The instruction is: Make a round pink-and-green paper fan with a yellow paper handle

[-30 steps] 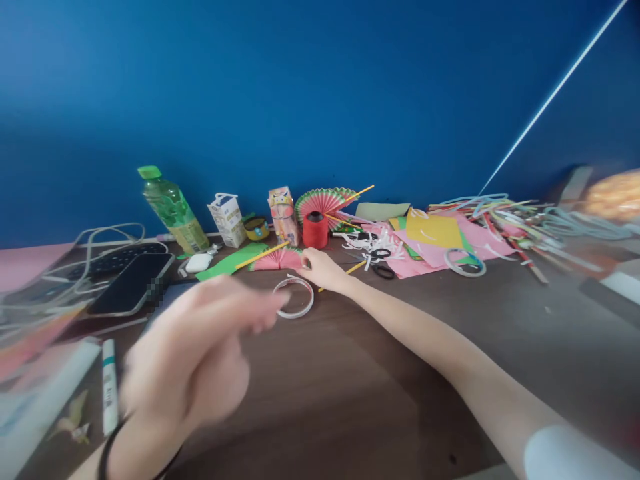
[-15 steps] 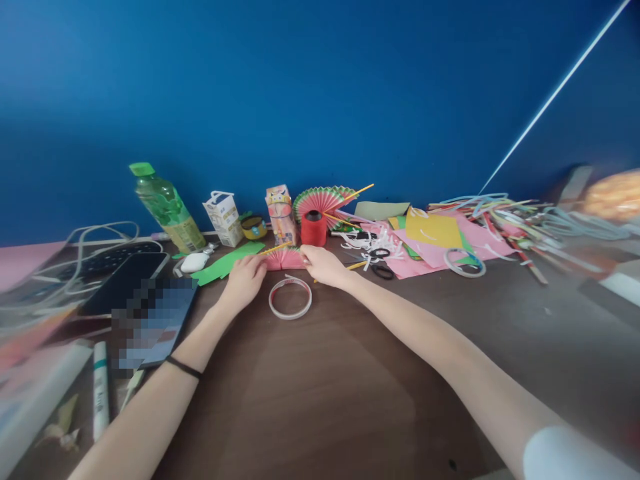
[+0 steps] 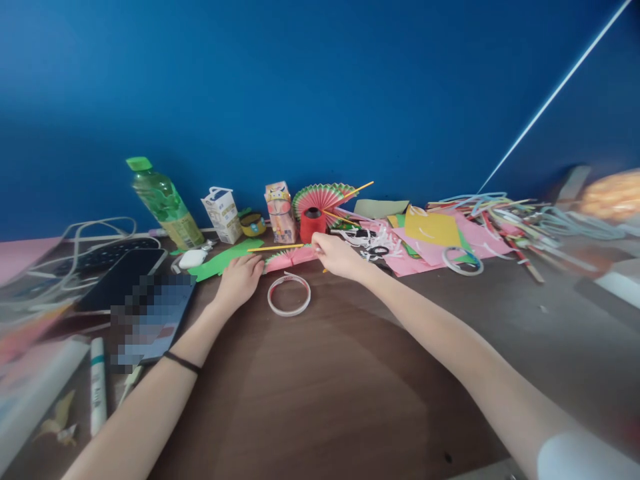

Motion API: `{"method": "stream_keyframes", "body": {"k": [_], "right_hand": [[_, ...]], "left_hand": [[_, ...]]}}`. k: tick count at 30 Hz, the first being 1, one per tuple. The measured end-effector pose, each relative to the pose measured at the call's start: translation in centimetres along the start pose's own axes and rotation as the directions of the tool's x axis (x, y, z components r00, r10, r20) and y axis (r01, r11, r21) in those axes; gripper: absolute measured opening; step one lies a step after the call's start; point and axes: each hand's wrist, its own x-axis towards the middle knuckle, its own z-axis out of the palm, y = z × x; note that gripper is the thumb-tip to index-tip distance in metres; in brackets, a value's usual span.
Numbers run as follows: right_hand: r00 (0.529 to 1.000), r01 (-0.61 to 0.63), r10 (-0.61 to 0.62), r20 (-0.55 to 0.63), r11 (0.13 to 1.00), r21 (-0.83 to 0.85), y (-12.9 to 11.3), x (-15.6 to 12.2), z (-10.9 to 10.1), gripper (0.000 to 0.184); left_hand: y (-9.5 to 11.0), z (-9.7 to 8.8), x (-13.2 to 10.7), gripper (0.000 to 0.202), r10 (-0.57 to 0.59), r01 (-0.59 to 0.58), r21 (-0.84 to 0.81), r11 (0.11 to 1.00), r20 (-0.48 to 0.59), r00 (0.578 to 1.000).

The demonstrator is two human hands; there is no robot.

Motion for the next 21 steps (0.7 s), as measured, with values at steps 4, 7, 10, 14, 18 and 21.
{"method": "stream_keyframes", "body": {"k": [4,7,10,14,18,21], "right_hand": [[1.000,0.009,-0.008,-0.018,0.998,0.062,0.3,-0.6,-1.1,0.016],[1.000,-0.002,0.005,-0.027,0.994,0.108,0.2,-1.0,-1.8,0.018],[0.999,-0.030,0.035,-0.026,0.983,0.183,-0.2,-1.4,-2.0,0.016],[0.999,-0.039,0.049,-0.021,0.945,0.325,-0.9,-1.5,-1.9,0.015],[0.995,-0.050,0.093,-0.038,0.788,0.614,-0.9,-1.2,-1.9,0.021],[0.990,-0.023,0.130,-0.056,0.540,0.841,-0.9,-0.9,-2.2,0.027]], "left_hand": [[0.3,-0.4,-0.2,0.043,-0.038,0.038,0.010,0.999,-0.022,0.999],[1.5,-1.4,-0.2,0.043,-0.032,0.031,-0.012,0.999,-0.057,0.998],[3.3,-2.3,-0.5,0.042,0.227,-0.237,-0.096,0.967,-0.101,0.969],[4.6,-2.2,-1.2,0.038,0.389,-0.391,-0.002,0.920,-0.092,0.917],[5.0,-2.3,-1.7,0.031,0.239,-0.235,0.050,0.971,-0.129,0.962],[5.9,-2.8,-2.0,0.029,0.112,-0.111,0.016,0.994,-0.148,0.983]]}}
